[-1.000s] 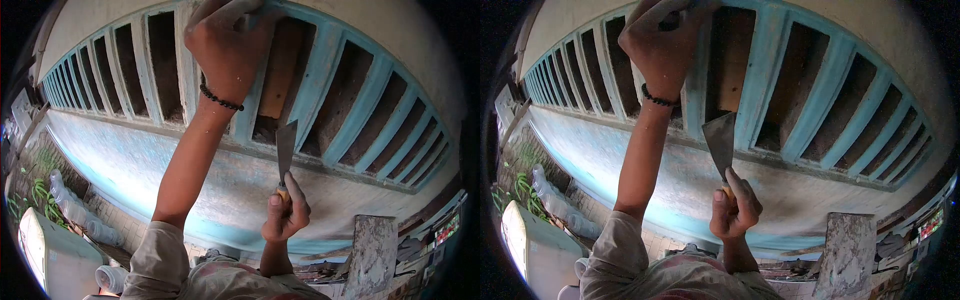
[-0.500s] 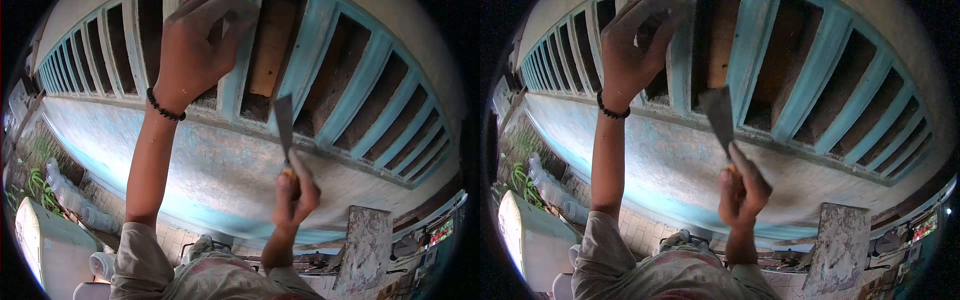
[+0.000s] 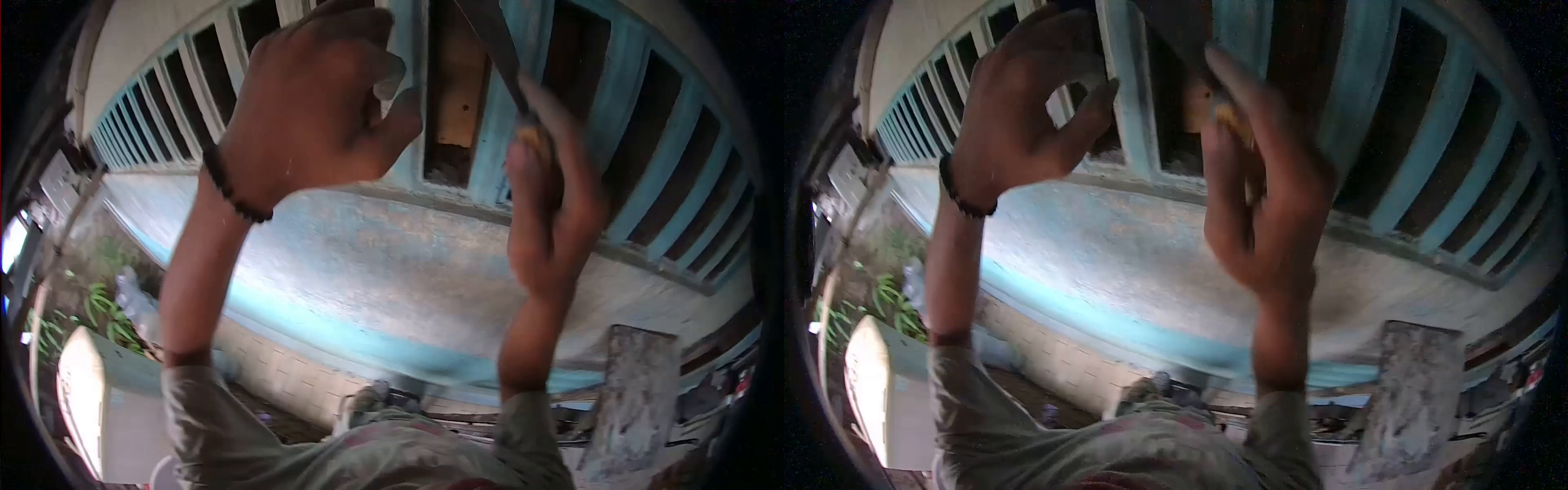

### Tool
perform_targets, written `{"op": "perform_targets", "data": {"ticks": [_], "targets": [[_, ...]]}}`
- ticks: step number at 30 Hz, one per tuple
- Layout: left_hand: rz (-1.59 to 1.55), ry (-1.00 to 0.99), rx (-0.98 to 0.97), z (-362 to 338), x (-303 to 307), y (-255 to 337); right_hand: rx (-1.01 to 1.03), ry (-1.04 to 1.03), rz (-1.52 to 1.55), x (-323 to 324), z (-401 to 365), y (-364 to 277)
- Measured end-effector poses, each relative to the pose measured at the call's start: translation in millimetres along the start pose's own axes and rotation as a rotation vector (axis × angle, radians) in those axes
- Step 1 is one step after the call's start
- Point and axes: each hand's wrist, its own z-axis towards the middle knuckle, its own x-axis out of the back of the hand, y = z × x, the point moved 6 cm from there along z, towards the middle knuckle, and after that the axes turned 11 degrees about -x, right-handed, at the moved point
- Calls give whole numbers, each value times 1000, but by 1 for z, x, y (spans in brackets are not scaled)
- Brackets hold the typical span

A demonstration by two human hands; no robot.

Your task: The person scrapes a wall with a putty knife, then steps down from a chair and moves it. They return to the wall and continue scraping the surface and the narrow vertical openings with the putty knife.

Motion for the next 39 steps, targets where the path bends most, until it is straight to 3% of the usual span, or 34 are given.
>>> {"op": "perform_targets", "data": {"ticks": [1,4,8,10,14,19,23,25,33,39], "targets": [[50,-178,19,1,4,-2,46,1,-30,-6,15,1],[5,12,217,-26,14,-16,-29,-61,-90,-29,38,-10],[11,35,137,-34,17,-17,16,-7,-204,-42,35,-1],[-10,-12,161,-37,16,-13,-143,-119,-270,-37,30,-11],[-88,-49,214,-42,9,-12,-21,20,-226,-44,37,-1],[-116,-43,219,-42,5,-10,-194,-112,-302,-39,33,-6],[-125,-24,211,-40,2,-11,-66,-32,-304,-41,41,-7],[-112,0,193,-40,1,-12,-130,-87,-309,-37,39,-9],[-43,115,107,-29,5,-5,-67,-25,-270,-41,39,-9],[24,75,117,-24,7,1,-110,-36,-328,-43,20,-14]]}}
